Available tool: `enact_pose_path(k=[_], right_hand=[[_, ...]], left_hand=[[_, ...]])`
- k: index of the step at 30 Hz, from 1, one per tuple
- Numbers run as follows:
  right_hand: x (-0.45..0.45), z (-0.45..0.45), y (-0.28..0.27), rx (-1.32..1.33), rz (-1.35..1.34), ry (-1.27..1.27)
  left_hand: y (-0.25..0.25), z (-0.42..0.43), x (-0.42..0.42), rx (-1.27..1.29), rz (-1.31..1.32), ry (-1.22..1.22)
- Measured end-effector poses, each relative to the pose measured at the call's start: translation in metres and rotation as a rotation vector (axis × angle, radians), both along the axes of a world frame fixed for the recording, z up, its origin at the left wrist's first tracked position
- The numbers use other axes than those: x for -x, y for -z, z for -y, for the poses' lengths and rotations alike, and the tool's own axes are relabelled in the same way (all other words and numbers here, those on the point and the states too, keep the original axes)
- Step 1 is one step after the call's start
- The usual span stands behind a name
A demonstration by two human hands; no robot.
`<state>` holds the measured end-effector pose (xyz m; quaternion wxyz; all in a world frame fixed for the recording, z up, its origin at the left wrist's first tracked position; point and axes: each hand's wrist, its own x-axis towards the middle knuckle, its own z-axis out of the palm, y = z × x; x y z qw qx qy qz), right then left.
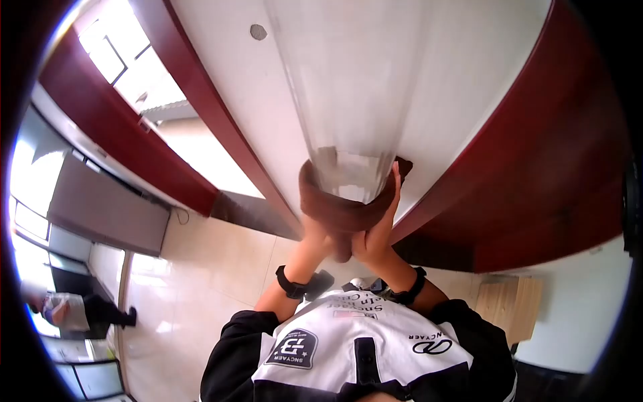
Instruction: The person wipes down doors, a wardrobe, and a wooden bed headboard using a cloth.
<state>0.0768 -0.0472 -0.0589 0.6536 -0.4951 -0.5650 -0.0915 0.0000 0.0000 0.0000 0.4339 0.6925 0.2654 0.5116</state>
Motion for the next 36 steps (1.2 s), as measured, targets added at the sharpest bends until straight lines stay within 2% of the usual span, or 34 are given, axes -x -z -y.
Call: enact_pose_path(k=[2, 3, 5, 7, 9, 10, 12, 13, 14, 15, 16, 18, 20, 22, 23, 25, 26, 27, 29, 35, 36], right_hand=[[0.006, -0.006, 0.001, -0.014, -0.227, 0.022], [0.016, -0.001, 0.005, -0.048, -0.197, 0.055], [0.013, 0.007, 0.018, -0.02, -0.18, 0.26], [0.031, 0.028, 0.018, 0.006, -0.154, 0.361], [0.048, 0.03, 0.014, -0.02, -0.398, 0.248], [0.048, 0.03, 0.02, -0.027, -0.391, 0.285], [0.044, 0.028, 0.035, -0.01, -0.691, 0.255], [0.045, 0.02, 0.035, -0.03, -0.688, 0.293], [0.051, 0.022, 0.029, 0.009, -0.498, 0.402], [0.057, 0.025, 0.025, 0.054, -0.311, 0.508], [0.062, 0.028, 0.023, 0.047, -0.313, 0.543], [0.075, 0.033, 0.02, 0.15, -0.273, 0.563], [0.072, 0.03, 0.037, 0.122, -0.304, 0.578], [0.069, 0.028, 0.045, 0.044, -0.357, 0.548], [0.071, 0.028, 0.046, 0.046, -0.357, 0.537], [0.074, 0.031, 0.046, 0.069, -0.376, 0.574], [0.074, 0.032, 0.052, 0.06, -0.4, 0.574], [0.074, 0.032, 0.058, 0.066, -0.396, 0.565], [0.068, 0.03, 0.066, 0.018, -0.319, 0.697], [0.069, 0.042, 0.066, 0.066, -0.266, 0.764], [0.07, 0.044, 0.06, 0.034, -0.264, 0.74]], left_hand=[[-0.018, 0.002, -0.004, 0.152, -0.162, 0.095], [0.005, 0.002, 0.006, 0.117, -0.137, 0.132], [0.068, -0.014, -0.001, -0.195, 0.104, 0.236], [0.061, 0.004, 0.011, -0.191, 0.123, 0.312], [0.067, 0.001, 0.018, -0.281, 0.055, 0.389], [0.078, 0.001, 0.016, -0.319, 0.059, 0.336], [0.084, -0.002, 0.011, -0.335, 0.114, 0.41], [0.085, -0.013, 0.007, -0.349, 0.147, 0.45], [0.081, -0.012, 0.006, -0.353, 0.159, 0.494], [0.078, -0.007, 0.006, -0.244, 0.173, 0.52], [0.079, -0.003, 0.008, -0.129, 0.178, 0.538], [0.082, 0.0, 0.014, -0.094, 0.114, 0.548], [0.083, -0.001, 0.018, -0.066, 0.05, 0.522], [0.079, -0.001, 0.022, -0.154, 0.212, 0.543], [0.079, -0.003, 0.024, -0.156, 0.212, 0.532], [0.079, -0.004, 0.027, 0.282, 0.319, 0.852], [0.089, -0.009, 0.027, -0.035, 0.201, 0.733], [0.097, -0.009, 0.028, -0.033, 0.205, 0.723], [0.108, -0.012, 0.027, -0.345, 0.126, 0.524], [0.115, -0.027, 0.042, -0.309, 0.014, 0.599], [0.115, -0.027, 0.042, -0.327, 0.066, 0.54]])
